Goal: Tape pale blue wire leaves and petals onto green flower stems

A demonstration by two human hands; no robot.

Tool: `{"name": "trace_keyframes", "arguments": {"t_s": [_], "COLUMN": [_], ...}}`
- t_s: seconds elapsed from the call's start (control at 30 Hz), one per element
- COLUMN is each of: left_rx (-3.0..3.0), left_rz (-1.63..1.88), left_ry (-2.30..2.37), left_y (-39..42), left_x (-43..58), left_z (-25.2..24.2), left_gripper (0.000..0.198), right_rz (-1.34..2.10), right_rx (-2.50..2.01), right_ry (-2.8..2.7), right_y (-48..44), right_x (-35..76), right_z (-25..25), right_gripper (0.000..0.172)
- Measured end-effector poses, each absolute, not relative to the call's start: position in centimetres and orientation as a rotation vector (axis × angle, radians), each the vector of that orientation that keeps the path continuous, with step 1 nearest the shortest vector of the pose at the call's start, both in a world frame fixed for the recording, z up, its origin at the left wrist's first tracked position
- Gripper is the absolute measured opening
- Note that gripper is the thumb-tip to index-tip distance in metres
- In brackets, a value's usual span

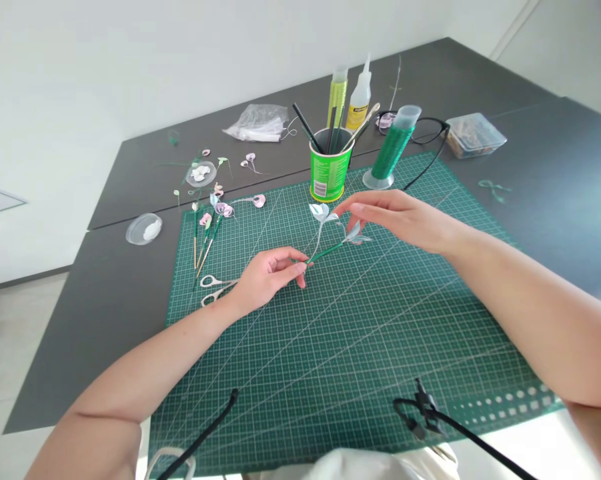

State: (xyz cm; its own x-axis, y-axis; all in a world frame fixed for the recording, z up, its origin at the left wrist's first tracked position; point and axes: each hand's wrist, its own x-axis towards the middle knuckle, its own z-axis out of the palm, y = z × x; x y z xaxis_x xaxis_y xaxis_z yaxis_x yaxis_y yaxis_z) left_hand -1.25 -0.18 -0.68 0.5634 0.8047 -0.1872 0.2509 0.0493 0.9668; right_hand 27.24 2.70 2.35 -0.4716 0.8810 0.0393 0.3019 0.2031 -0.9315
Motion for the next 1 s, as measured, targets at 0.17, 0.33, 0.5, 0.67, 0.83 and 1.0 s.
{"name": "trace_keyframes", "arguments": {"t_s": [0.17, 0.33, 0.5, 0.67, 0.83, 1.0], "left_rx": [1.534, 1.547, 1.560, 1.572, 1.524, 1.297], "left_rz": [0.525, 0.512, 0.489, 0.487, 0.529, 0.579], "left_ry": [0.937, 0.939, 0.946, 0.943, 0.924, 0.958], "left_y": [-0.2, -0.3, -0.4, -0.4, -0.3, 0.0], "left_x": [-1.3, -1.3, -1.3, -1.3, -1.3, -1.1], "left_z": [-0.7, -0.7, -0.8, -0.9, -0.9, -0.6], "left_gripper": [0.021, 0.022, 0.022, 0.022, 0.021, 0.027], "right_rz": [1.461, 1.335, 1.287, 1.298, 0.939, 0.870], "right_rx": [-1.230, -1.226, -1.095, -0.876, -1.182, -1.230], "right_ry": [-1.893, -1.825, -1.669, -1.421, -1.419, -1.489], "right_y": [2.6, 2.4, 2.0, 1.9, 2.3, 2.6], "right_x": [27.3, 27.0, 26.7, 26.5, 26.7, 27.0], "right_z": [2.0, 2.5, 3.3, 3.5, 2.9, 2.7], "right_gripper": [0.039, 0.033, 0.017, 0.015, 0.015, 0.008]}}
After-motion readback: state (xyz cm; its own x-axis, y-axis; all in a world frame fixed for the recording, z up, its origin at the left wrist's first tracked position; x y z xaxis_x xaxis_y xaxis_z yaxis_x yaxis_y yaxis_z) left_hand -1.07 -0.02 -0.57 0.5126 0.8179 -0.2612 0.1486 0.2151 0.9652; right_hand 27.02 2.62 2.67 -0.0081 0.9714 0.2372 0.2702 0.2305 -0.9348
